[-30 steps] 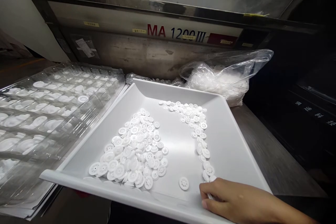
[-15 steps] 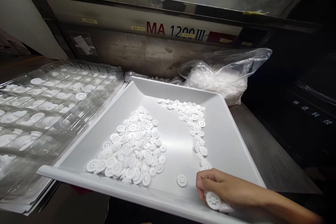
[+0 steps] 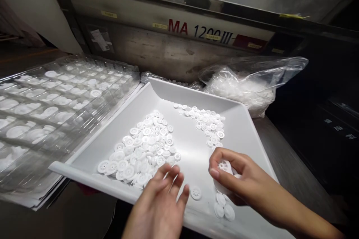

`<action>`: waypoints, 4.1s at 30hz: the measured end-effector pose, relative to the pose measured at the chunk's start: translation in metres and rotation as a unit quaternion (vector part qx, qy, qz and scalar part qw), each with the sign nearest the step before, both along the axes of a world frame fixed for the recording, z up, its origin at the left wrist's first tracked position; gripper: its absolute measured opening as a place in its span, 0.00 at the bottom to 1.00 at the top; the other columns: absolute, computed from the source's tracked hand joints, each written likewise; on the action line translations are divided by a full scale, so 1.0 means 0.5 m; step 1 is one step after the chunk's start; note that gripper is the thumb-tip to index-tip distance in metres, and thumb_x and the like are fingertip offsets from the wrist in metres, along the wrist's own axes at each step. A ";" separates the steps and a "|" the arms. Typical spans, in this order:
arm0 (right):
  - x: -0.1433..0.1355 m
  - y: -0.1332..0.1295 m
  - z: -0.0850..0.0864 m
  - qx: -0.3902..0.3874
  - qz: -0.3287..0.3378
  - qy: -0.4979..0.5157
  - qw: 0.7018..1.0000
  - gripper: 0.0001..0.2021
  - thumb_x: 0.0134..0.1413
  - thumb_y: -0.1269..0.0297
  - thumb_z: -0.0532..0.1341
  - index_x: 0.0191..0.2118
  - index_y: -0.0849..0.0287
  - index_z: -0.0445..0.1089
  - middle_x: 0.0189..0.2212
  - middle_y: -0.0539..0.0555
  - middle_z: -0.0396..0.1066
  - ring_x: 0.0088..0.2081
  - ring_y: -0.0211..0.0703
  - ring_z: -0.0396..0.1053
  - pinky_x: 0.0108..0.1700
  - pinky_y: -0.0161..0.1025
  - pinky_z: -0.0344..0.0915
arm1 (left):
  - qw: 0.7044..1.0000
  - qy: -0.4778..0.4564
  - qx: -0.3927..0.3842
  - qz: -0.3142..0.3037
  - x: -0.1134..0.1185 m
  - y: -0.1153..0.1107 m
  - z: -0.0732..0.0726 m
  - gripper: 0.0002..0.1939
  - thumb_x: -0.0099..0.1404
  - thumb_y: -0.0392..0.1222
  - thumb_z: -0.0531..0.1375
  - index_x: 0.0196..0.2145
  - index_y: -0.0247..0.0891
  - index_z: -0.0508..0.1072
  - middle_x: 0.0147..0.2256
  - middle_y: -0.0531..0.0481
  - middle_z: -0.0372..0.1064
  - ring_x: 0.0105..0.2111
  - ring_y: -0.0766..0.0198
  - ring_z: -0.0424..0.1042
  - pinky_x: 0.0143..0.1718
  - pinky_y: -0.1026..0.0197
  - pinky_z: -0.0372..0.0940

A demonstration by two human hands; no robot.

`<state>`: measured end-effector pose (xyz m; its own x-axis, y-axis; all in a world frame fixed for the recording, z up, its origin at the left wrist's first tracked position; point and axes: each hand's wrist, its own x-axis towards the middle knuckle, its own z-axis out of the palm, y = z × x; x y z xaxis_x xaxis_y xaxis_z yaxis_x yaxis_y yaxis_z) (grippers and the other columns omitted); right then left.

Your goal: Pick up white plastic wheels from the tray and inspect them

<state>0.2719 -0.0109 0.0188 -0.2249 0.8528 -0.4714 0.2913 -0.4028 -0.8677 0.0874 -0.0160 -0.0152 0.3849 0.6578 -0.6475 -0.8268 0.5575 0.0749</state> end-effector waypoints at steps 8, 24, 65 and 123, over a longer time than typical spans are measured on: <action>-0.054 0.010 0.013 0.316 0.010 -0.182 0.931 0.16 0.54 0.47 0.62 0.36 0.55 0.70 0.30 0.53 0.66 0.33 0.44 0.66 0.31 0.37 0.66 | 0.992 -0.115 -0.055 -0.002 0.114 0.041 0.017 0.18 0.64 0.41 0.56 0.50 0.36 0.70 0.48 0.44 0.73 0.48 0.56 0.73 0.50 0.60 0.66; 0.019 0.026 -0.041 0.356 0.086 -0.282 0.887 0.14 0.63 0.59 0.54 0.53 0.42 0.59 0.57 0.51 0.54 0.61 0.44 0.53 0.51 0.40 0.69 | 0.989 -0.137 -0.055 0.025 0.111 0.058 0.006 0.21 0.62 0.40 0.56 0.54 0.38 0.68 0.52 0.44 0.70 0.48 0.56 0.72 0.46 0.57 0.68; 0.048 0.044 -0.013 0.421 0.093 -0.335 0.838 0.09 0.57 0.54 0.62 0.41 0.50 0.72 0.46 0.56 0.67 0.51 0.55 0.68 0.45 0.44 0.72 | 0.989 -0.133 -0.002 -0.063 0.092 0.054 0.031 0.23 0.70 0.45 0.51 0.60 0.37 0.60 0.55 0.49 0.70 0.54 0.59 0.69 0.49 0.59 0.65; -0.004 -0.001 -0.032 0.456 0.166 -0.293 0.824 0.12 0.59 0.63 0.62 0.49 0.53 0.66 0.57 0.52 0.55 0.58 0.48 0.53 0.54 0.46 0.62 | 0.990 -0.138 0.007 -0.032 0.108 0.052 0.015 0.16 0.68 0.40 0.48 0.46 0.33 0.70 0.34 0.48 0.69 0.34 0.63 0.73 0.44 0.60 0.66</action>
